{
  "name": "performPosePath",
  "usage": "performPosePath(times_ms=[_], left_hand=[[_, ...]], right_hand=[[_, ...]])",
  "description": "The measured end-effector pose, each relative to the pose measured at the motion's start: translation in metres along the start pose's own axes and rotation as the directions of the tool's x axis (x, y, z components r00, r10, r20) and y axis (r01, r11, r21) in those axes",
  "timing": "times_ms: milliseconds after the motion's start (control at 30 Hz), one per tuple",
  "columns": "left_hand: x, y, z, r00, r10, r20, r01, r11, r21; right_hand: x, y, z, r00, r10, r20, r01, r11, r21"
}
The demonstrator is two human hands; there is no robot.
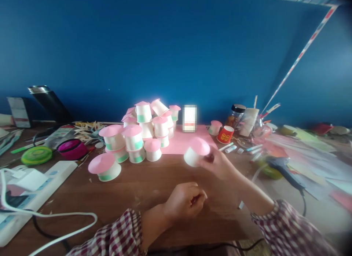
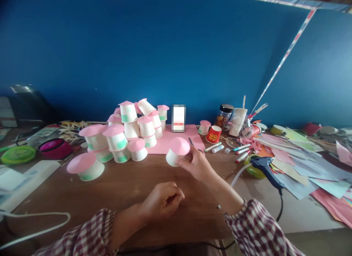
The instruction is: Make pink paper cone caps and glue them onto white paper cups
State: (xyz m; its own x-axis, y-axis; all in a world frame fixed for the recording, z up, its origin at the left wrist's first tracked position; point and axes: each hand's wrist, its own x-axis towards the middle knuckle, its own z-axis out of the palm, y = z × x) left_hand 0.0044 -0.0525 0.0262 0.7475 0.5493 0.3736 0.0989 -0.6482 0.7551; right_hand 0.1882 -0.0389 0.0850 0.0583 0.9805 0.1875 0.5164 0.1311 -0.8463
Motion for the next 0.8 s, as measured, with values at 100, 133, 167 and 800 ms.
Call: performPosePath(times_ms=[100, 133, 167, 800], left_hand=[[0.001, -0.003, 0.003, 0.994, 0.017, 0.112, -0.026, 0.996, 0.080], [0.001, -0.004, 0.003, 0.990, 0.020, 0.138, -0.034, 0.994, 0.106], [0.001, -0.005, 0.003, 0.987, 0.023, 0.157, -0.044, 0.991, 0.130], [-0.006, -0.016, 0.007, 0.960, 0.116, 0.256, -0.173, 0.961, 0.213]], right_hand=[[0.023, -0.020, 0.022, 0.997, -0.068, -0.027, 0.066, 0.996, -0.059], [0.029, -0.025, 0.032, 0.995, -0.089, -0.043, 0.085, 0.993, -0.077], [0.036, -0.029, 0.042, 0.992, -0.115, -0.054, 0.110, 0.990, -0.084], [0.099, -0.032, 0.127, 0.970, -0.244, -0.007, 0.244, 0.969, 0.042]])
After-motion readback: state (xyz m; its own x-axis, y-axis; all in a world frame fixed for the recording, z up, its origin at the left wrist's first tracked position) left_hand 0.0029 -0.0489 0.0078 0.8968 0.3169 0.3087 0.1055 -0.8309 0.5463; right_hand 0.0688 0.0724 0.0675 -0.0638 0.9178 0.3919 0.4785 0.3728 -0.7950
